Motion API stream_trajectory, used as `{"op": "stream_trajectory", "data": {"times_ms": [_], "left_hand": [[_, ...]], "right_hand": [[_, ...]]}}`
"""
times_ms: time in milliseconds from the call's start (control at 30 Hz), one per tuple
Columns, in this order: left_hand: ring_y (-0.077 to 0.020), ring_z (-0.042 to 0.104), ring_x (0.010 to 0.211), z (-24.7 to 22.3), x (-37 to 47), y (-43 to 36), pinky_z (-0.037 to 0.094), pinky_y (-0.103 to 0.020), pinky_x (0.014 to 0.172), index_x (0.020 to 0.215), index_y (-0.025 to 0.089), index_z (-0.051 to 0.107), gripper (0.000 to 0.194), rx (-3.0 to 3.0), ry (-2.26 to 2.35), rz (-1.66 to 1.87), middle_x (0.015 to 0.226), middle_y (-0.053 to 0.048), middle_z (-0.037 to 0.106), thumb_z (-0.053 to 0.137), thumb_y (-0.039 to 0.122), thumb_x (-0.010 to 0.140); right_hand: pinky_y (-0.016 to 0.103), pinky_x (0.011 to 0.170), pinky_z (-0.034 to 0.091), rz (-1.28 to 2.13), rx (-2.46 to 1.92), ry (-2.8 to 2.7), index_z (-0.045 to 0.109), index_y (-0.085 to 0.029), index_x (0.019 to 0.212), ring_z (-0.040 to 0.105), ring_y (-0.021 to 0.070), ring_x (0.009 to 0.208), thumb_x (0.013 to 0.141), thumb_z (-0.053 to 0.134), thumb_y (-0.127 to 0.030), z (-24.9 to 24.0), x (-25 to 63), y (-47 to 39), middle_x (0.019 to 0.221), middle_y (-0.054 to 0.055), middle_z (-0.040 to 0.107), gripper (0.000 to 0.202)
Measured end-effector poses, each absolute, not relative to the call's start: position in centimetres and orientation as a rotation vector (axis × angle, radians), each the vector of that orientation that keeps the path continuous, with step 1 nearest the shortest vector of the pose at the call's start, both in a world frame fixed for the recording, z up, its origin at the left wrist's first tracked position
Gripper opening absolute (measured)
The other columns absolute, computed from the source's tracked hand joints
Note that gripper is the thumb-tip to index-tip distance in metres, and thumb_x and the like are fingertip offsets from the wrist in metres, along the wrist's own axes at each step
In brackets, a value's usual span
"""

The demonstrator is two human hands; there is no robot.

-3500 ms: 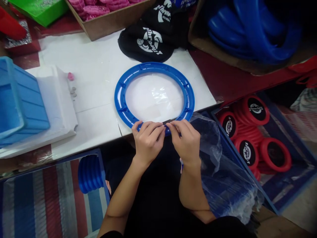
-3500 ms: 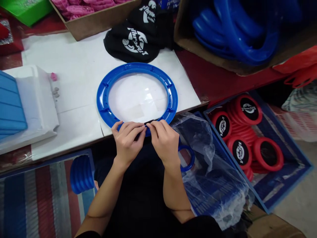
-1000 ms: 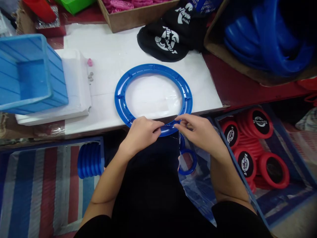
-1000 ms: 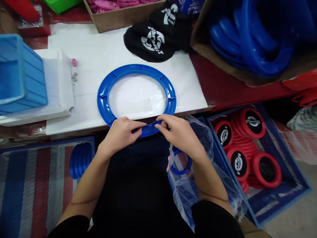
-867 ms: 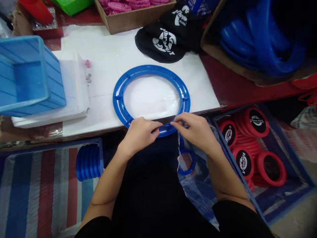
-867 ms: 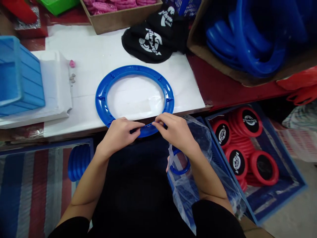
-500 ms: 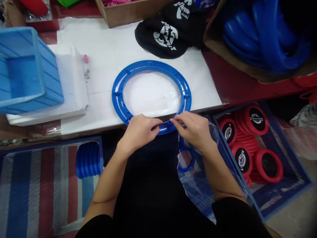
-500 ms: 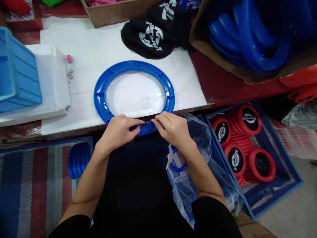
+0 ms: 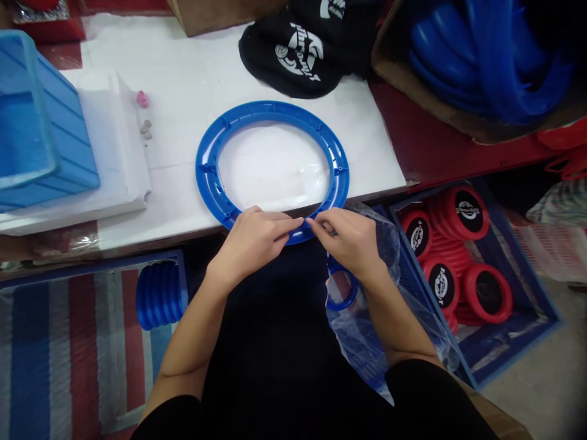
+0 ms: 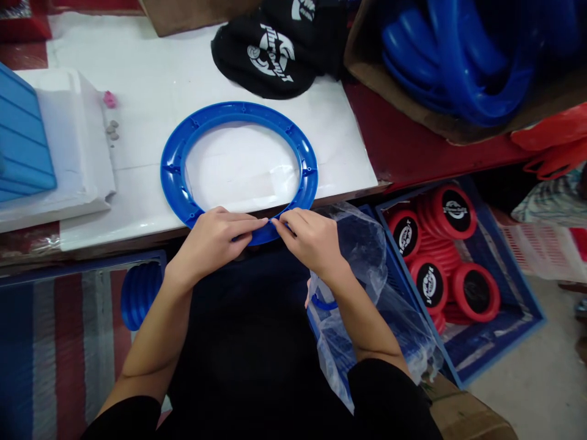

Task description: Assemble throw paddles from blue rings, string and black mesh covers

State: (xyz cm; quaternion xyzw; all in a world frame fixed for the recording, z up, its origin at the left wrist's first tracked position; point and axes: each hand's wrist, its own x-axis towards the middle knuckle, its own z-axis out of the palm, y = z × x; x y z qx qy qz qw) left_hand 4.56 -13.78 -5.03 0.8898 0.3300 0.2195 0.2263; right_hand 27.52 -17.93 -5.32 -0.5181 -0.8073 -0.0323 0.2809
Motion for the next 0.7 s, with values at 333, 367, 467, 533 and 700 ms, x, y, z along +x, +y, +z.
{"op": "stream_trajectory", "data": {"times_ms": [333, 367, 467, 533, 700], "left_hand": [[-0.0213, 0.077, 0.088, -4.6, 4.0, -13.4, 0.053, -0.034, 0.073, 0.139, 0.016, 0.069, 0.039, 2.868, 0.735, 0.308, 0.11, -0.009, 0.081, 0.054, 0.009, 0.103], [-0.0217, 0.077, 0.087, -4.5, 4.0, -13.3, 0.054, -0.034, 0.073, 0.139, 0.015, 0.068, 0.039, 2.909, 0.713, 0.28, 0.11, -0.01, 0.081, 0.055, 0.009, 0.103], [-0.0228, 0.076, 0.085, -4.4, 4.1, -12.9, 0.055, -0.035, 0.072, 0.139, 0.013, 0.068, 0.039, 2.982, 0.641, 0.215, 0.109, -0.012, 0.08, 0.055, 0.01, 0.102], [-0.0239, 0.077, 0.084, -4.3, 4.2, -12.6, 0.057, -0.036, 0.073, 0.138, 0.012, 0.068, 0.04, 2.965, 0.61, 0.199, 0.108, -0.012, 0.08, 0.055, 0.009, 0.1], [-0.024, 0.079, 0.094, -3.9, 4.7, -12.1, 0.06, -0.035, 0.079, 0.13, 0.02, 0.074, 0.038, 2.596, 0.818, 0.318, 0.112, -0.009, 0.082, 0.053, 0.011, 0.099]], "right_hand": [[0.031, 0.061, 0.04, -0.058, -1.48, -2.295, 0.07, -0.019, 0.088, 0.066, 0.0158, 0.065, 0.109, 0.06, -0.034, -4.8, 28.2, -17.5, 0.073, 0.002, 0.072, 0.027], [0.03, 0.06, 0.04, 0.004, -1.525, -2.256, 0.072, -0.019, 0.096, 0.065, 0.0157, 0.064, 0.108, 0.062, -0.035, -4.8, 28.2, -17.5, 0.071, 0.0, 0.071, 0.023], [0.03, 0.061, 0.04, 0.114, -1.603, -2.232, 0.072, -0.018, 0.124, 0.067, 0.0162, 0.066, 0.108, 0.062, -0.035, -4.9, 28.4, -17.5, 0.077, 0.0, 0.075, 0.026], [0.03, 0.063, 0.04, 0.102, -1.573, -2.33, 0.073, -0.021, 0.128, 0.071, 0.0173, 0.073, 0.11, 0.057, -0.032, -4.7, 28.5, -17.4, 0.088, 0.003, 0.08, 0.027], [0.033, 0.059, 0.03, -0.04, -1.549, -2.568, 0.08, -0.023, 0.113, 0.067, 0.0174, 0.07, 0.112, 0.048, -0.028, -3.8, 28.6, -17.0, 0.081, 0.003, 0.077, 0.032]]}}
